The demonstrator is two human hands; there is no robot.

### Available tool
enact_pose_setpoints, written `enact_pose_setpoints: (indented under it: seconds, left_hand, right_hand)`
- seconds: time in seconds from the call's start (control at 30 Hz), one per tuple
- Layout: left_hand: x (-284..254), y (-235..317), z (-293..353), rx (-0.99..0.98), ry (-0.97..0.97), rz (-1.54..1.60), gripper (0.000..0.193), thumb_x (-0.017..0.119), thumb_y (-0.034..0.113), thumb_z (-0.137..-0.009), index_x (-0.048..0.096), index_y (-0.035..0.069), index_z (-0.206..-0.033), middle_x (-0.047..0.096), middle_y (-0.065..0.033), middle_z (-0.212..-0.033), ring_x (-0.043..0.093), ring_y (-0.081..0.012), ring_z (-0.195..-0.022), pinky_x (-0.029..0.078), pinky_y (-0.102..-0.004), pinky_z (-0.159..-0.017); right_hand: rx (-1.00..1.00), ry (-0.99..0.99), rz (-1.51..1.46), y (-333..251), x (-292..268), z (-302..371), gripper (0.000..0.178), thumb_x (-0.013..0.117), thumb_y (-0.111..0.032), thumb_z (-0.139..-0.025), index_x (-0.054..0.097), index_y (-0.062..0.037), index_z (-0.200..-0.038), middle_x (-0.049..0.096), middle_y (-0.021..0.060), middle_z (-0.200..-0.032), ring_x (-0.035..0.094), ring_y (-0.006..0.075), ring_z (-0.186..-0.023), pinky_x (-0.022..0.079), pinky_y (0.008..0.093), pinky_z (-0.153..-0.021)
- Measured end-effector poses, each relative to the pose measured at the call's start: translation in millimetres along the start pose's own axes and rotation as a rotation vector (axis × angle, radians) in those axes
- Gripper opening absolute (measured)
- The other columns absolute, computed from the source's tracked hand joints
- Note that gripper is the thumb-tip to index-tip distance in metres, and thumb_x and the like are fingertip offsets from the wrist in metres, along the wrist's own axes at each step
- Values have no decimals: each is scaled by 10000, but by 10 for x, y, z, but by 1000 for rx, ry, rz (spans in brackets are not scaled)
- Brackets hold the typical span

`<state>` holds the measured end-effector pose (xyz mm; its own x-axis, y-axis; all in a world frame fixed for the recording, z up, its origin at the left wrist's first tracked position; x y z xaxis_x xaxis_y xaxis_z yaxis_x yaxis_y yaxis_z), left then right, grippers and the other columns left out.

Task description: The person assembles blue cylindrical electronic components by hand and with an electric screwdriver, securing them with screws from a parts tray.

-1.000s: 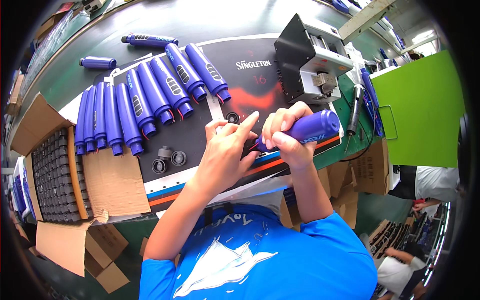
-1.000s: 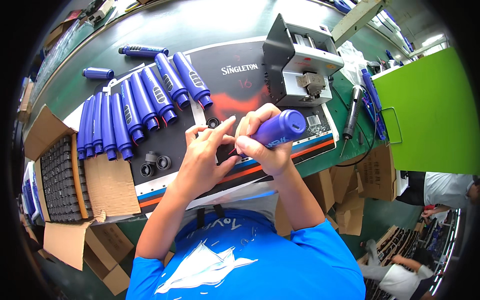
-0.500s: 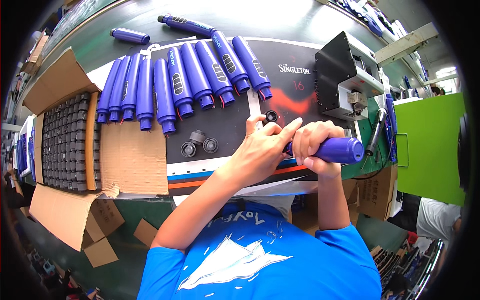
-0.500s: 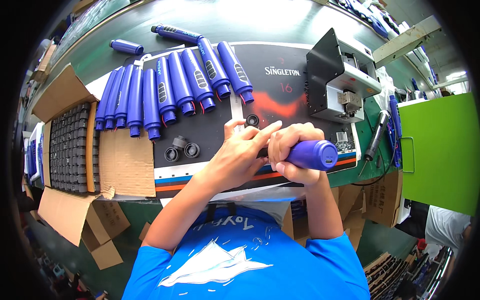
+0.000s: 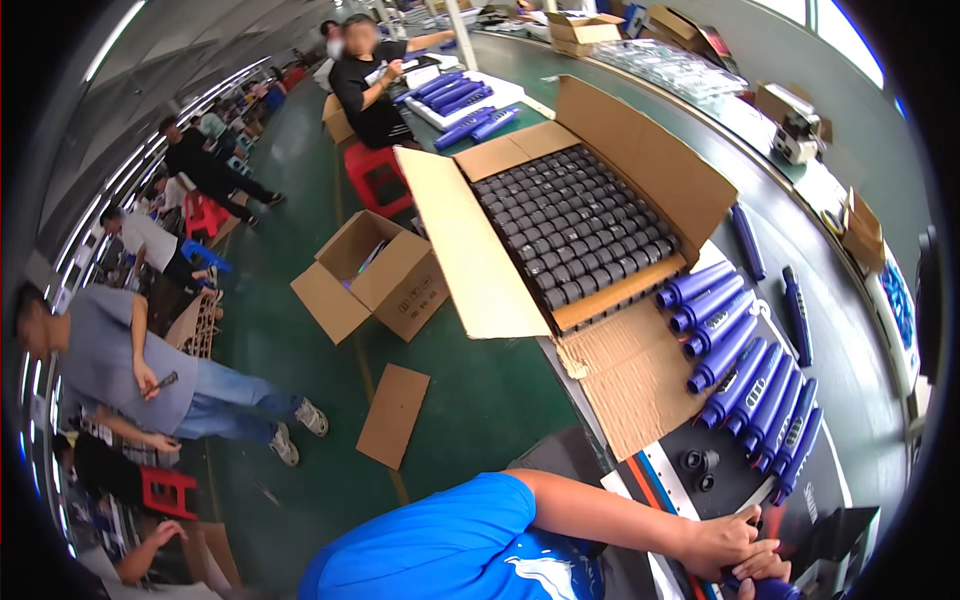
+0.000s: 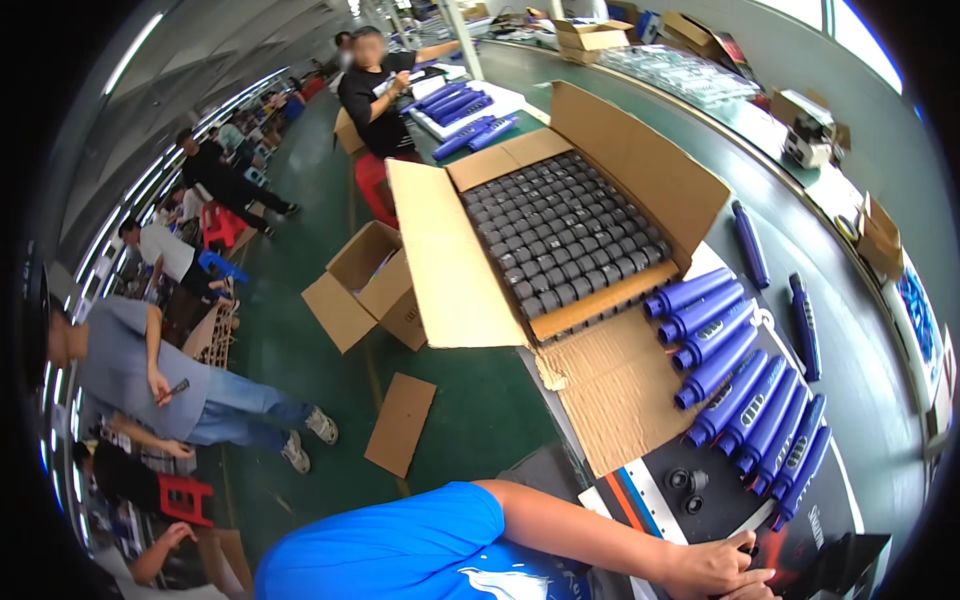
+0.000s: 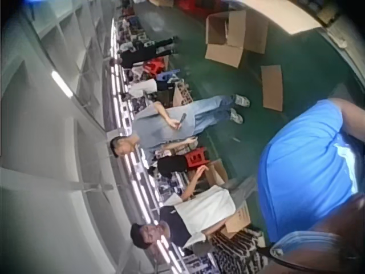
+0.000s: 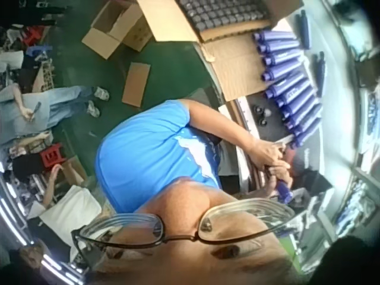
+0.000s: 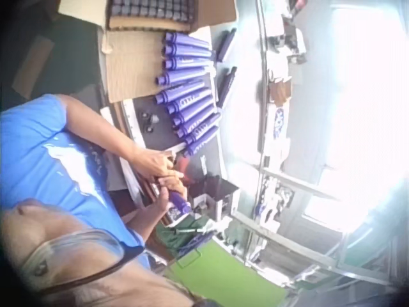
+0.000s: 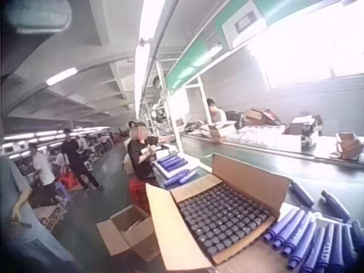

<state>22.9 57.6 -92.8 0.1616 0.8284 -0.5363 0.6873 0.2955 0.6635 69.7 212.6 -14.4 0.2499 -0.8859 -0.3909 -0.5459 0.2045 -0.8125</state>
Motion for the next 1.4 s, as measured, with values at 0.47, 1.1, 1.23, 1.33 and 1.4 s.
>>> enact_pose_setpoints:
  seconds: [0.47,1.1,1.23,1.33,1.4]
  left_hand:
    - [-224,103,-82,66,44,-29,634,701,98,-697,516,-1,-1296,639,-160,-867,628,-315,-903,362,-453,-1009]
    - [-265,18,-21,-294,-127,295,367,716,175,-845,605,-1,-1147,636,-106,-1128,615,-236,-1092,492,-383,-894]
    - [-298,59,-45,-119,-150,121,345,707,188,-858,650,-39,-1112,710,-183,-1095,683,-330,-1059,501,-421,-922]
    - [-266,27,-10,-93,-152,47,253,725,152,-822,683,-50,-969,733,-203,-963,710,-359,-958,512,-419,-869]
    - [-293,-48,27,-80,-181,-26,253,741,139,-800,681,-53,-953,725,-221,-937,715,-369,-943,516,-427,-829]
  right_hand:
    - [33,367,-517,-113,-75,-390,199,586,-168,-798,565,21,-856,577,117,-729,550,174,-644,429,268,-617]
    - [-8,574,-222,-229,123,-595,77,596,-77,-664,611,-2,-672,641,97,-623,639,177,-545,494,291,-528]
    - [41,585,-269,-216,135,-600,79,592,-83,-660,604,-5,-667,609,88,-599,592,176,-545,451,311,-528]
    - [66,593,-251,-218,130,-587,93,593,-91,-662,605,1,-667,608,93,-609,593,172,-567,454,314,-549]
    - [80,591,-244,-197,136,-596,100,596,-96,-663,606,3,-670,606,97,-613,595,171,-579,456,317,-559]
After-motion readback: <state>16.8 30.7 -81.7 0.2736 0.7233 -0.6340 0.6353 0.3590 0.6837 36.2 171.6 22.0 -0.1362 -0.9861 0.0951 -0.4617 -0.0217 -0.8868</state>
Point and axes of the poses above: each hand's wrist, its own z-axis away from the middle knuckle, its own x-axis out of the palm, y = z × x, the point moved 2 cm from there along -z, towards the middle knuckle
